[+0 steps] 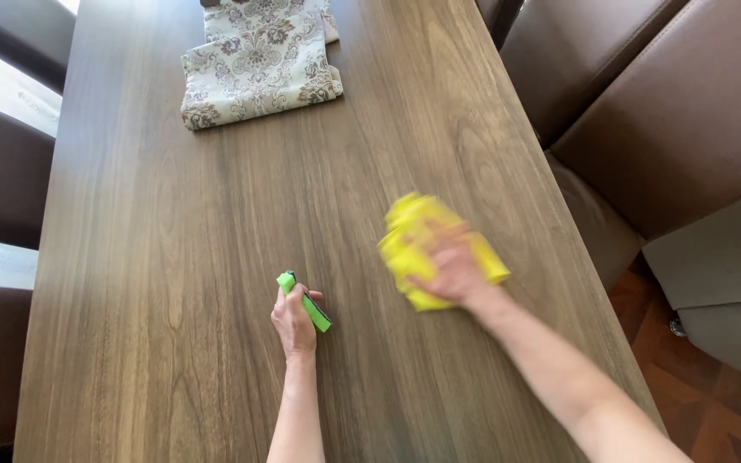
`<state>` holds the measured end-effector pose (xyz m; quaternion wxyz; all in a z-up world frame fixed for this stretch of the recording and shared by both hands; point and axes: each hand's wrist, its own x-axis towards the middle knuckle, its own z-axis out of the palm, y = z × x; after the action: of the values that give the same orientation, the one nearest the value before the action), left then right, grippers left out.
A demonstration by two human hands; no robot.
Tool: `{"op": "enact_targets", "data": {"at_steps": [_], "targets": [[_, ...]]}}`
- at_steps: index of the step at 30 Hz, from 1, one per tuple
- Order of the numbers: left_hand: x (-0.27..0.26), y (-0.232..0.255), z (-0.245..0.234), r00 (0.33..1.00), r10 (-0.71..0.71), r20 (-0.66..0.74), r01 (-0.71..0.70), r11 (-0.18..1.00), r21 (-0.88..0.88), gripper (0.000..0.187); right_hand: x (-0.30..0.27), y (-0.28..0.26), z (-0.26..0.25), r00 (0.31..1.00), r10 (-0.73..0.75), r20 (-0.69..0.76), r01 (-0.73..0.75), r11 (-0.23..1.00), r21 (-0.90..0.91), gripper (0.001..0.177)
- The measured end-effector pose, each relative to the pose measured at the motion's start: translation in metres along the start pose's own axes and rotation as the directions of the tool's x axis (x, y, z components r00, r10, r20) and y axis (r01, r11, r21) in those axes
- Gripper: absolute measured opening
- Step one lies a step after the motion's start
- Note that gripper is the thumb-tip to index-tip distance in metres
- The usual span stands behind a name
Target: The person folds a patterned table runner and sets it aside, then wets a yellow cloth and a green sponge at the sink. They wipe the wooden dining table with the sponge and dry it with the cloth, moving around the table to clean different sections.
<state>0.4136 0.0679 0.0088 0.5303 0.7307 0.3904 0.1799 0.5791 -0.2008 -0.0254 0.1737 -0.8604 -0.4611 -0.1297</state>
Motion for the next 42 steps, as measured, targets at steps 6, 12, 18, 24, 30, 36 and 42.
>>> {"op": "enact_targets", "data": {"at_steps": [6,12,18,24,30,36,42], "targets": [[0.031,0.008,0.02,0.995,0.101,-0.006,-0.101,0.991,-0.09,0.042,-0.001,0.184,-0.032,0.732,0.681,-0.004,-0.656,0.703,-0.273,0.094],[0.057,0.018,0.059,0.98,0.195,0.028,-0.193,0.98,-0.054,0.044,0.089,0.259,0.013,0.549,0.836,-0.015,-0.815,0.531,-0.23,0.075],[0.116,0.003,0.118,0.941,0.333,0.052,-0.333,0.943,-0.013,0.038,0.182,0.237,0.075,0.694,0.72,-0.027,-0.693,0.657,-0.296,0.063],[0.131,0.0,0.138,0.872,0.483,0.074,-0.486,0.874,0.017,0.039,0.166,0.105,0.065,0.985,-0.171,0.033,0.174,0.967,-0.185,0.061],[0.129,0.011,0.131,0.877,0.465,0.121,-0.47,0.882,0.019,0.033,0.138,0.257,0.047,0.989,0.139,0.047,-0.116,0.937,-0.331,0.065],[0.128,0.015,0.135,0.86,0.497,0.114,-0.501,0.865,0.011,0.034,0.243,0.266,0.096,0.686,0.725,0.069,-0.674,0.668,-0.316,0.086],[0.119,0.033,0.124,0.842,0.528,0.109,-0.525,0.849,-0.057,0.033,0.284,0.07,0.155,0.904,0.28,0.323,-0.198,0.944,-0.264,0.068]]}}
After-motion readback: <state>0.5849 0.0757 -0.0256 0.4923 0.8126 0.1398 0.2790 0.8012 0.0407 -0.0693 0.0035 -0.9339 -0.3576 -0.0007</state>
